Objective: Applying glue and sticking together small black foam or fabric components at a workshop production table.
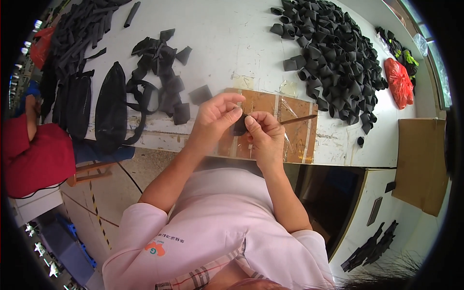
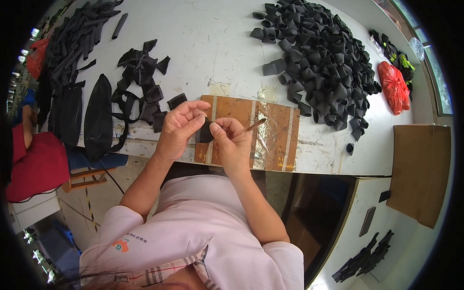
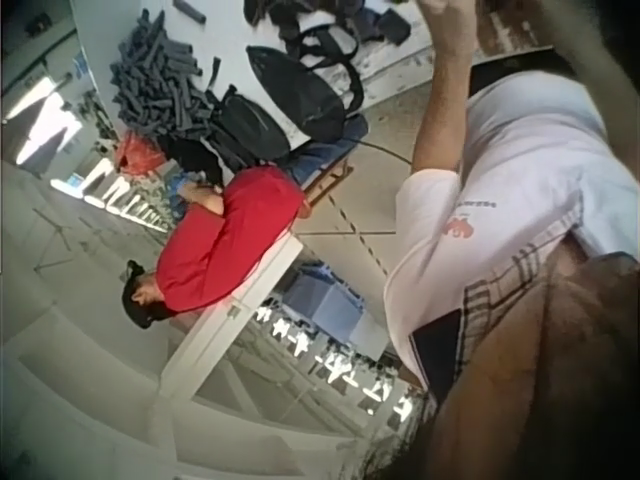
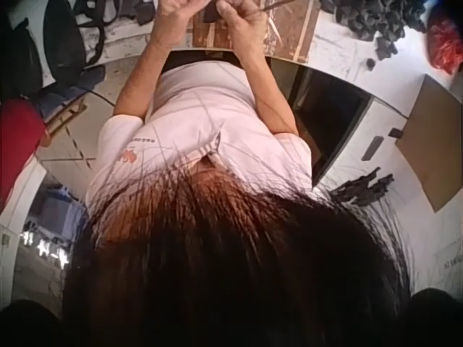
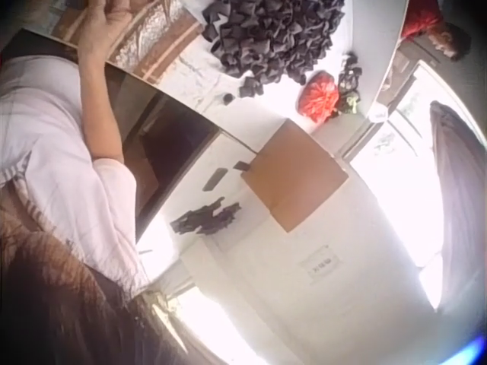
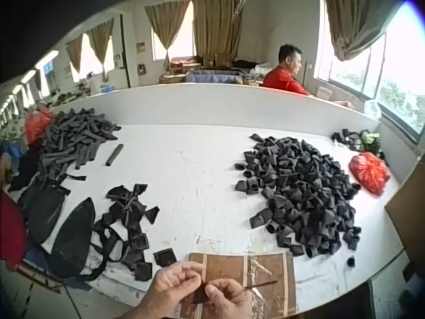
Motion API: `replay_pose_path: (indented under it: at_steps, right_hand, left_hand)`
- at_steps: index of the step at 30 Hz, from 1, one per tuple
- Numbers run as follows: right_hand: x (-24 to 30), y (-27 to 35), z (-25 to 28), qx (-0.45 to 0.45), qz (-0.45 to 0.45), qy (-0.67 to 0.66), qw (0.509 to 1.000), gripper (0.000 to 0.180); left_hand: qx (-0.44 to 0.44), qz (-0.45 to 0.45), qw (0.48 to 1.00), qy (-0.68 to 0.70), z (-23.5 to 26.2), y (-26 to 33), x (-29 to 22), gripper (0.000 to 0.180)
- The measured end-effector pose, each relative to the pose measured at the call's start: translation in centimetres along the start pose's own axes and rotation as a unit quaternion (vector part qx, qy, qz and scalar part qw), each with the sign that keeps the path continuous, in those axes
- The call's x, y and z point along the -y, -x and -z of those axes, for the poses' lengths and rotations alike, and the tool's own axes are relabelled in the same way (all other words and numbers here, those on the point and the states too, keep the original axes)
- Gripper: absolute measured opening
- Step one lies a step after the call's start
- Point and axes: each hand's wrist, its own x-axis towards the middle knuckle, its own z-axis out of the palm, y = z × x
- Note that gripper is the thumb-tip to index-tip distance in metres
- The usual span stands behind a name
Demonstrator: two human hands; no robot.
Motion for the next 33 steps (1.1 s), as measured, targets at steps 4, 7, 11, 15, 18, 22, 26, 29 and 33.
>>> replay_pose_path:
  at_steps: [4, 7, 11, 15, 18, 22, 26, 29, 33]
  right_hand:
    - [0.3, 0.5, 0.5, 0.015, -0.088, -0.169, 0.982, 0.006]
    - [0.1, 0.5, 0.9, 0.049, -0.118, -0.22, 0.967, 0.006]
    - [0.1, 0.6, 0.9, 0.041, -0.125, -0.196, 0.972, 0.005]
    - [-0.1, 0.5, 1.0, 0.053, -0.131, -0.181, 0.973, 0.004]
    - [-0.4, 0.5, 1.1, 0.062, -0.144, -0.163, 0.974, 0.004]
    - [-0.6, 0.5, 1.1, 0.062, -0.155, -0.164, 0.972, 0.003]
    - [-0.6, 0.5, 1.0, 0.053, -0.112, -0.019, 0.992, 0.012]
    - [0.2, 1.5, -0.4, -0.036, 0.109, 0.291, 0.95, 0.018]
    - [1.1, 2.2, -0.5, 0.011, 0.261, 0.321, 0.911, 0.017]
  left_hand:
    - [-0.018, 0.121, 0.954, 0.273, 0.4, 1.5, 1.5, 0.024]
    - [0.018, 0.152, 0.937, 0.315, 0.3, 1.7, 1.5, 0.022]
    - [-0.012, 0.169, 0.937, 0.304, 0.3, 1.7, 1.0, 0.017]
    - [-0.028, 0.178, 0.934, 0.308, 0.3, 1.8, 1.1, 0.012]
    - [-0.042, 0.189, 0.931, 0.31, 0.6, 1.9, 1.4, 0.011]
    - [-0.032, 0.183, 0.933, 0.308, 1.0, 2.1, 1.7, 0.01]
    - [-0.051, 0.157, 0.953, 0.253, 0.6, 2.2, 1.5, 0.007]
    - [-0.092, 0.089, 0.985, 0.115, 0.2, 2.4, 1.8, 0.006]
    - [-0.117, -0.029, 0.991, -0.055, -1.0, 3.0, 1.5, 0.009]
